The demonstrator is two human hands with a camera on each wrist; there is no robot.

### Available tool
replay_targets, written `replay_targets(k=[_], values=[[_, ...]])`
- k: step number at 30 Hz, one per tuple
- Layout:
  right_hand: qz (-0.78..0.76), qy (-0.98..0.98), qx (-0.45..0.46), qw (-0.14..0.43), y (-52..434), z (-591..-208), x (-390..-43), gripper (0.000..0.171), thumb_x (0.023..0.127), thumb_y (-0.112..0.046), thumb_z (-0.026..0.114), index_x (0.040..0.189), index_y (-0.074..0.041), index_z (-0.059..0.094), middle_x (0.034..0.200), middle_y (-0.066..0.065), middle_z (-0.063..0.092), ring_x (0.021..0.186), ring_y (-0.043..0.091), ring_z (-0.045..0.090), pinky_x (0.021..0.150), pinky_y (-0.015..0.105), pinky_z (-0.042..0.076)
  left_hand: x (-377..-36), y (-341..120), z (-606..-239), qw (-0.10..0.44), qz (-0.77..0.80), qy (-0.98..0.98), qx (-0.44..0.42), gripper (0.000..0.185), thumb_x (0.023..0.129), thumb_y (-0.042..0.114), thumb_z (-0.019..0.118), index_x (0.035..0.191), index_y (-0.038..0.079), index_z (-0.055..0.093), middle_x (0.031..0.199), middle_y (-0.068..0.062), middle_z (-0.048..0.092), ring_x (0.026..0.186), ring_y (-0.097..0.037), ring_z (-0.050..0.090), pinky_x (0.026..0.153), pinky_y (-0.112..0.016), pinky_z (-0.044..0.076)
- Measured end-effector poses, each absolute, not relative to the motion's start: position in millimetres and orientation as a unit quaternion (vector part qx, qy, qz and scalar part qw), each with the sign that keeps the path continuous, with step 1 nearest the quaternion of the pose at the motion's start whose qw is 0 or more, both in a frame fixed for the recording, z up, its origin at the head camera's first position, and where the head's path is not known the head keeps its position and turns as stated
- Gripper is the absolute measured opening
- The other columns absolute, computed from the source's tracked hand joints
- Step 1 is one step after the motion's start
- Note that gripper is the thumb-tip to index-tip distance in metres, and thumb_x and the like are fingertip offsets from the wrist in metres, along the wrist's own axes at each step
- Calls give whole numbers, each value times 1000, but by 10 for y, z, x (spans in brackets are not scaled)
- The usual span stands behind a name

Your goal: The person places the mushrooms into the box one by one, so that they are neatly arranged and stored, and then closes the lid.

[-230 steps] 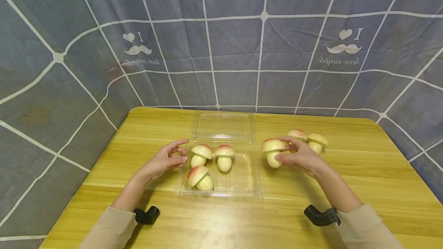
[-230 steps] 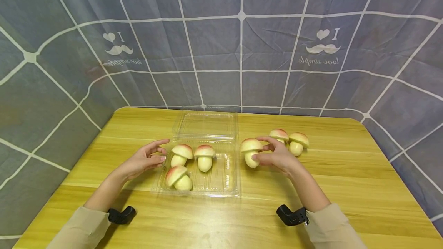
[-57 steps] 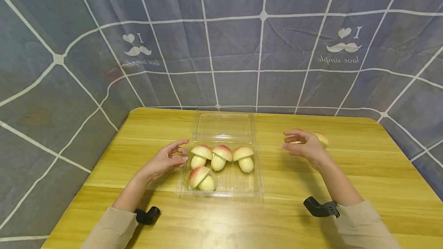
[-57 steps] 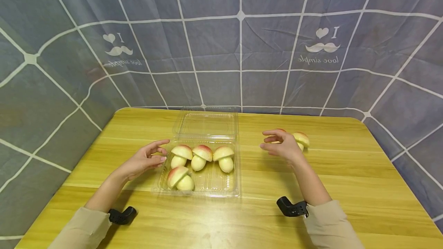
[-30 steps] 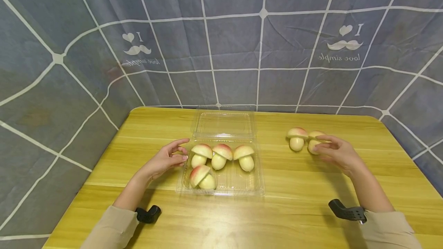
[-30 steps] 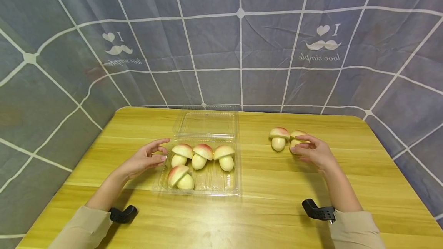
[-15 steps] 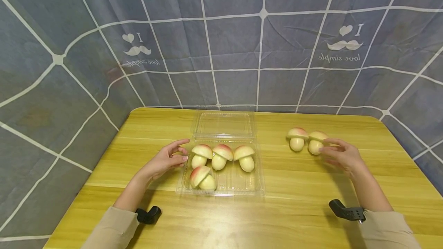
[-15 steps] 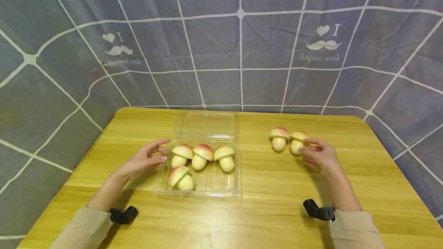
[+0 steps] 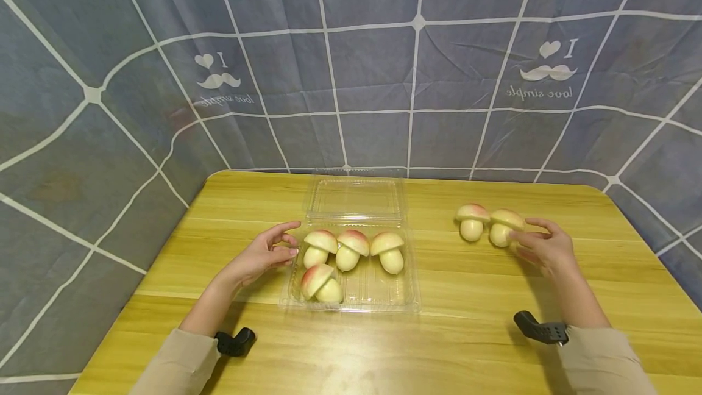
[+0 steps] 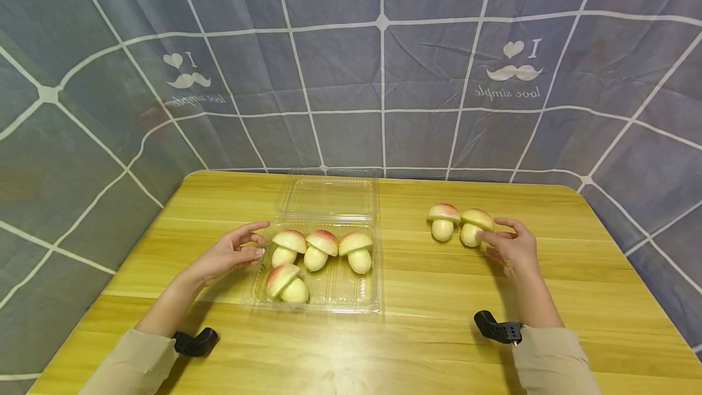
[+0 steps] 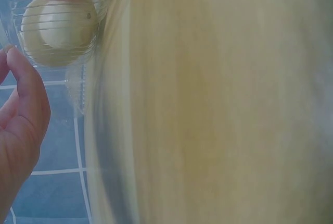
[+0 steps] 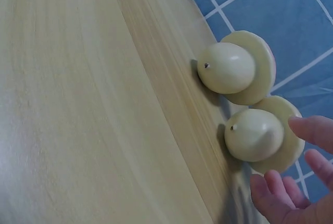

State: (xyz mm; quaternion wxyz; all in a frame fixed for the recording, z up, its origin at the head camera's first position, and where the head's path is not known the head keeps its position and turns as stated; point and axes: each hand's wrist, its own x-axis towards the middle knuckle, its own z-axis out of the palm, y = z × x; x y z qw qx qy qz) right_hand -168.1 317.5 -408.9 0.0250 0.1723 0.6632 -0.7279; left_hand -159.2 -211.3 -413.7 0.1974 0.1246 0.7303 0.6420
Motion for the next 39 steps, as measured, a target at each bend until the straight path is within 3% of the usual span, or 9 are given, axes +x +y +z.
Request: replay_targets(k=[3, 5, 8, 10, 23, 39], values=[[-719, 670, 182, 24, 3161, -4100, -1698, 48, 76, -1, 75, 108, -23, 48, 82, -4, 51, 65, 10, 62, 64, 25, 55, -1591, -2114, -4142, 197, 642, 731, 124, 64, 91, 4, 58, 146, 3, 24, 108, -11, 43, 77, -13, 55, 68, -22, 49], [-711, 677, 187, 26, 3143, -4108, -1710, 58, 76, -2, 75, 123, -20, 46, 89, -1, 48, 66, 9, 61, 65, 25, 55, -1591, -2115, -4147, 197, 641, 731, 124, 65, 91, 4, 58, 146, 3, 24, 108, -11, 43, 77, -13, 55, 68, -22, 50], [-694, 693, 190, 29, 3111, -4124, -1733, 82, 77, -4, 74, 145, -12, 27, 100, 5, 41, 68, 6, 58, 66, 26, 55, -1591, -2118, -4153, 197, 641, 731, 125, 65, 91, 5, 58, 146, 3, 24, 108, -11, 43, 78, -13, 55, 68, -22, 50], [-684, 705, 187, 31, 3089, -4133, -1747, 92, 79, -5, 73, 149, -8, 14, 105, 7, 36, 69, 5, 56, 66, 25, 55, -1590, -2120, -4157, 197, 641, 732, 125, 65, 91, 5, 58, 146, 3, 24, 108, -11, 43, 78, -13, 55, 69, -23, 50], [-618, 764, 184, 16, 3005, -4179, -1819, 89, 81, -14, 73, 149, -6, 15, 105, 6, 30, 75, 5, 45, 65, 23, 54, -1591, -2117, -4156, 194, 644, 730, 124, 64, 91, 4, 57, 146, 3, 23, 108, -11, 44, 78, -11, 55, 69, -22, 50], [-672, 718, 176, 33, 3026, -4161, -1846, 90, 80, -3, 71, 149, -3, 12, 106, 10, 31, 64, 4, 59, 67, 23, 54, -1600, -2114, -4148, 195, 646, 729, 118, 64, 91, 3, 58, 146, 3, 25, 107, -10, 45, 77, -11, 55, 69, -22, 50]])
